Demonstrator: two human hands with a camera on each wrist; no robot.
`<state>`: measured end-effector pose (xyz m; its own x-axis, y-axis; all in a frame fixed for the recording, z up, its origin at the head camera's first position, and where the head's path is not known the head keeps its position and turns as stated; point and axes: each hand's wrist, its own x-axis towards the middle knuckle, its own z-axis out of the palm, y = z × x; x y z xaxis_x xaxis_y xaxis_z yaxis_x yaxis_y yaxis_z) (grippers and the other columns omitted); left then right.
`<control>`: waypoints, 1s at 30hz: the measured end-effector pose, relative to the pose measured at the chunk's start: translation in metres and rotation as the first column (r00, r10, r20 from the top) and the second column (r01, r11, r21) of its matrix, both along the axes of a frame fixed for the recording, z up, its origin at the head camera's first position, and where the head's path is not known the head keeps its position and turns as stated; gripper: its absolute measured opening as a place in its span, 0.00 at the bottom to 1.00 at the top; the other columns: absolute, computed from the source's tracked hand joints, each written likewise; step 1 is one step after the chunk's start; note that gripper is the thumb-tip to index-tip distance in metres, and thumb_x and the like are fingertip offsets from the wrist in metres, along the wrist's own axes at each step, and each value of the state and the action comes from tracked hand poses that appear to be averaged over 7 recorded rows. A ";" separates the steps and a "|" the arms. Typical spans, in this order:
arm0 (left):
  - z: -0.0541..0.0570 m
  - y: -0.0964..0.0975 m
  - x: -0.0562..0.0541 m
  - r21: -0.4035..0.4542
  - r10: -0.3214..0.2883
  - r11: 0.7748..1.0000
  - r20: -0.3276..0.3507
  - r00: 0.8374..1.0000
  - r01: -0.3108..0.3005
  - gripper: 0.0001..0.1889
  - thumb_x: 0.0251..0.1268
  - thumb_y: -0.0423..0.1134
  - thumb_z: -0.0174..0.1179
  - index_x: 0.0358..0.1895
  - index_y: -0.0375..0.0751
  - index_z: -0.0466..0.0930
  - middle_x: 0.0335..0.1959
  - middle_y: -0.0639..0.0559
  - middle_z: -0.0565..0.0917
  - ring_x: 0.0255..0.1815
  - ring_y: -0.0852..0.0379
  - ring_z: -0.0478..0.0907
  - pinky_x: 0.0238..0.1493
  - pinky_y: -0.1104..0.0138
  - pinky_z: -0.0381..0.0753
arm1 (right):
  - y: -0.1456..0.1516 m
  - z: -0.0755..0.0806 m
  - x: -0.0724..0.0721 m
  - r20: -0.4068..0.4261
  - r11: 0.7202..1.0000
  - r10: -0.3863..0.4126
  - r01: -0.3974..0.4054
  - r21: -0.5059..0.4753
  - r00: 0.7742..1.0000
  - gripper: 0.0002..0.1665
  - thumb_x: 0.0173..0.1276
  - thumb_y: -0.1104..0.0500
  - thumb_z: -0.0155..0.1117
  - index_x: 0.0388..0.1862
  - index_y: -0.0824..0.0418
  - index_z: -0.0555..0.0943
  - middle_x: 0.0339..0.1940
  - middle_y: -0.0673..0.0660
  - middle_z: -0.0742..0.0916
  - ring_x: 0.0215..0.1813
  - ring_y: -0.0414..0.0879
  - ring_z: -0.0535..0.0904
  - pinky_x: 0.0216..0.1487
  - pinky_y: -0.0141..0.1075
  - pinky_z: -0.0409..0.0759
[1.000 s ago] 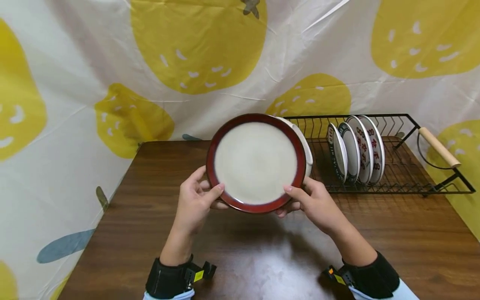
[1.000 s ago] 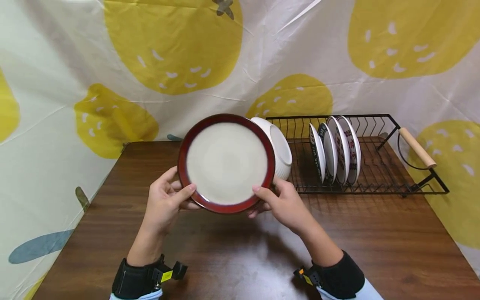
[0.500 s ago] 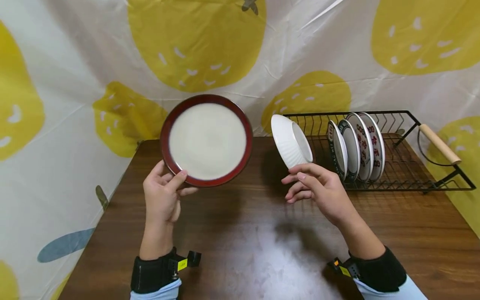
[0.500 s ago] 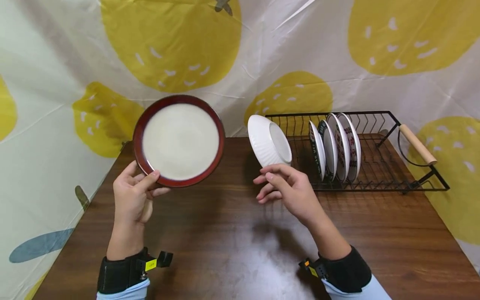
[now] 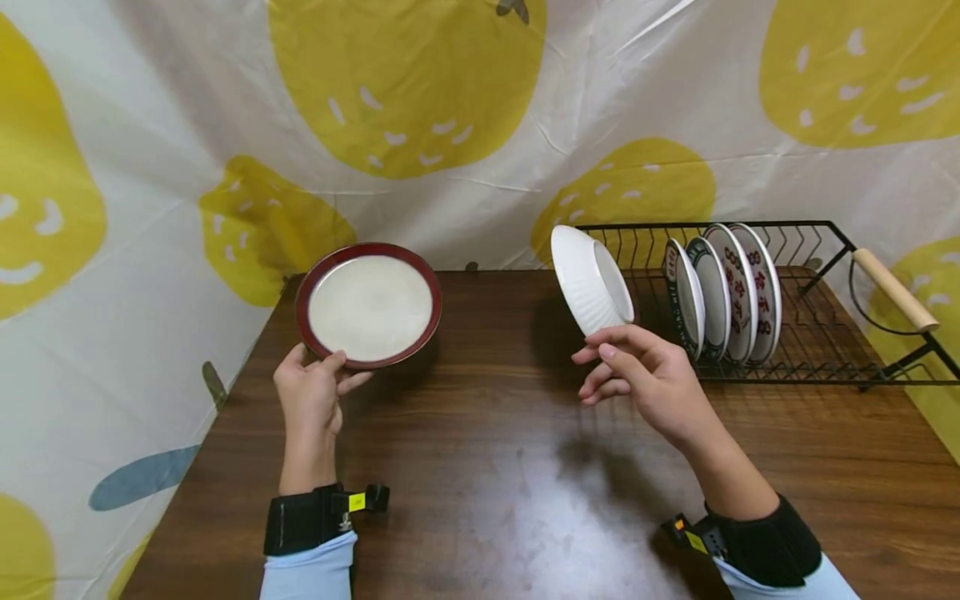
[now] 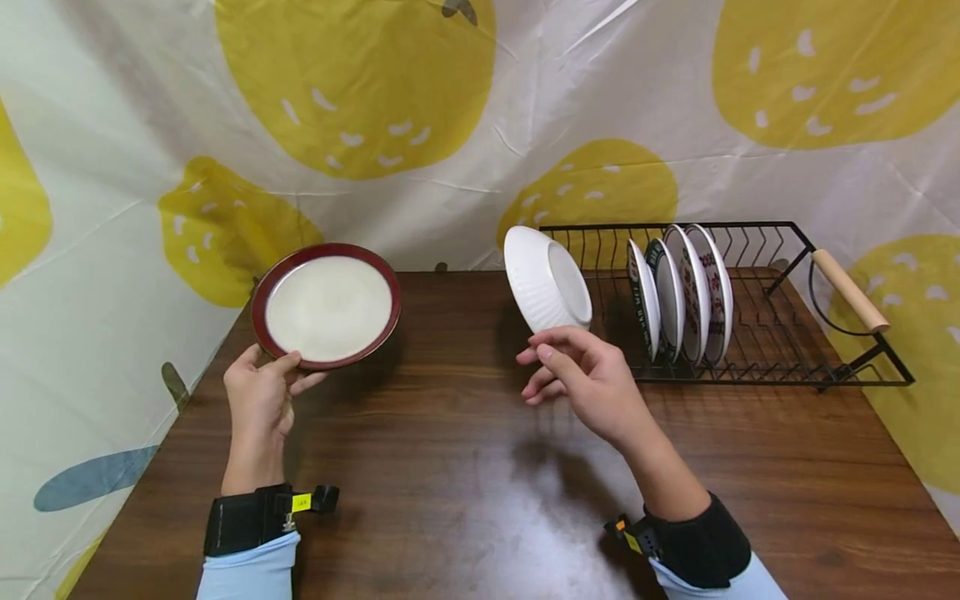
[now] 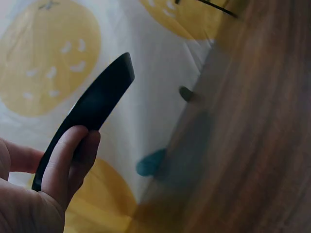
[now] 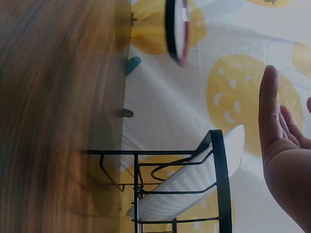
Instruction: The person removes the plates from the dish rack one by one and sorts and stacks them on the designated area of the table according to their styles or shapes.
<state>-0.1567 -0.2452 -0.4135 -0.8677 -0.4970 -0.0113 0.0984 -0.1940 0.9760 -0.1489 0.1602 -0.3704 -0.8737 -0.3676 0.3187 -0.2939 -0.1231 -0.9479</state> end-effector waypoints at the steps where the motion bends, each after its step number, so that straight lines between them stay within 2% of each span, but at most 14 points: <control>1: -0.003 -0.001 -0.002 -0.004 0.005 1.000 0.020 1.000 -0.005 0.28 0.80 0.26 0.53 0.79 0.31 0.64 0.69 0.32 0.77 0.42 0.57 0.93 0.42 0.63 0.94 | 0.001 0.001 0.000 -0.006 1.000 -0.009 0.009 0.006 1.000 0.11 0.86 0.64 0.52 0.54 0.63 0.82 0.45 0.52 0.92 0.33 0.51 0.91 0.36 0.48 0.95; 11: -0.030 -0.017 -0.014 0.030 0.065 0.997 0.166 0.984 -0.071 0.33 0.79 0.25 0.50 0.83 0.29 0.53 0.78 0.30 0.67 0.39 0.60 0.92 0.43 0.64 0.94 | 0.007 0.009 0.001 -0.033 1.000 -0.019 0.020 0.011 0.999 0.11 0.86 0.65 0.52 0.54 0.62 0.83 0.45 0.53 0.92 0.33 0.51 0.91 0.35 0.48 0.95; 14: -0.035 -0.018 -0.015 0.028 0.070 0.997 0.195 0.978 -0.077 0.36 0.79 0.26 0.49 0.85 0.29 0.47 0.80 0.29 0.62 0.39 0.59 0.92 0.43 0.64 0.94 | 0.008 0.009 0.002 -0.025 0.999 -0.027 0.027 0.025 0.999 0.11 0.86 0.65 0.52 0.55 0.67 0.81 0.46 0.52 0.92 0.33 0.50 0.91 0.36 0.48 0.95; 16: -0.037 -0.019 -0.017 0.024 0.071 0.997 0.213 0.975 -0.077 0.36 0.79 0.26 0.50 0.85 0.29 0.48 0.80 0.29 0.62 0.39 0.58 0.92 0.43 0.63 0.94 | 0.009 0.010 0.002 -0.022 0.999 -0.036 0.037 0.036 0.999 0.13 0.86 0.64 0.52 0.56 0.72 0.79 0.46 0.52 0.92 0.33 0.50 0.91 0.36 0.48 0.95; 19: -0.041 -0.020 -0.018 0.021 0.064 0.997 0.238 0.969 -0.071 0.35 0.80 0.27 0.49 0.85 0.29 0.49 0.80 0.30 0.63 0.41 0.57 0.92 0.45 0.63 0.94 | 0.010 0.010 0.003 -0.022 0.998 -0.043 0.044 0.045 0.999 0.15 0.86 0.64 0.53 0.57 0.77 0.77 0.46 0.52 0.91 0.34 0.50 0.91 0.36 0.48 0.95; 21: -0.043 -0.022 -0.019 0.023 0.058 0.998 0.258 0.964 -0.066 0.34 0.80 0.27 0.49 0.85 0.30 0.50 0.80 0.31 0.64 0.44 0.55 0.92 0.46 0.63 0.94 | 0.010 0.010 0.003 -0.021 0.998 -0.043 0.044 0.049 0.999 0.14 0.86 0.63 0.53 0.57 0.75 0.77 0.46 0.51 0.91 0.34 0.50 0.91 0.37 0.47 0.95; 25: -0.046 -0.027 -0.018 0.041 0.030 0.998 0.300 0.954 -0.044 0.36 0.81 0.27 0.48 0.86 0.33 0.45 0.83 0.33 0.60 0.52 0.53 0.90 0.50 0.63 0.93 | 0.009 0.009 0.004 -0.016 0.999 -0.036 0.036 0.040 0.999 0.11 0.85 0.64 0.53 0.56 0.67 0.81 0.46 0.51 0.91 0.34 0.50 0.91 0.37 0.47 0.95; 27: -0.047 -0.029 -0.016 0.051 0.013 0.998 0.324 0.946 -0.032 0.37 0.81 0.26 0.47 0.87 0.34 0.43 0.84 0.34 0.59 0.52 0.55 0.90 0.52 0.63 0.92 | 0.008 0.008 0.004 -0.015 0.999 -0.029 0.030 0.033 0.999 0.10 0.85 0.64 0.53 0.55 0.64 0.82 0.46 0.51 0.91 0.34 0.50 0.91 0.37 0.46 0.95; 30: -0.048 -0.032 -0.014 0.050 -0.014 0.999 0.365 0.931 -0.005 0.39 0.81 0.26 0.47 0.87 0.35 0.39 0.86 0.34 0.55 0.49 0.58 0.90 0.54 0.63 0.91 | 0.007 0.007 0.004 -0.009 0.999 -0.033 0.033 0.035 0.999 0.11 0.85 0.64 0.54 0.56 0.65 0.81 0.46 0.51 0.91 0.34 0.50 0.91 0.37 0.46 0.95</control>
<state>-0.1708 -0.2771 -0.4619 -0.8012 -0.4835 -0.3525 -0.2643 -0.2426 0.9334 -0.1453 0.1667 -0.3639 -0.8828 -0.3496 0.3137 -0.3055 -0.0801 -0.9488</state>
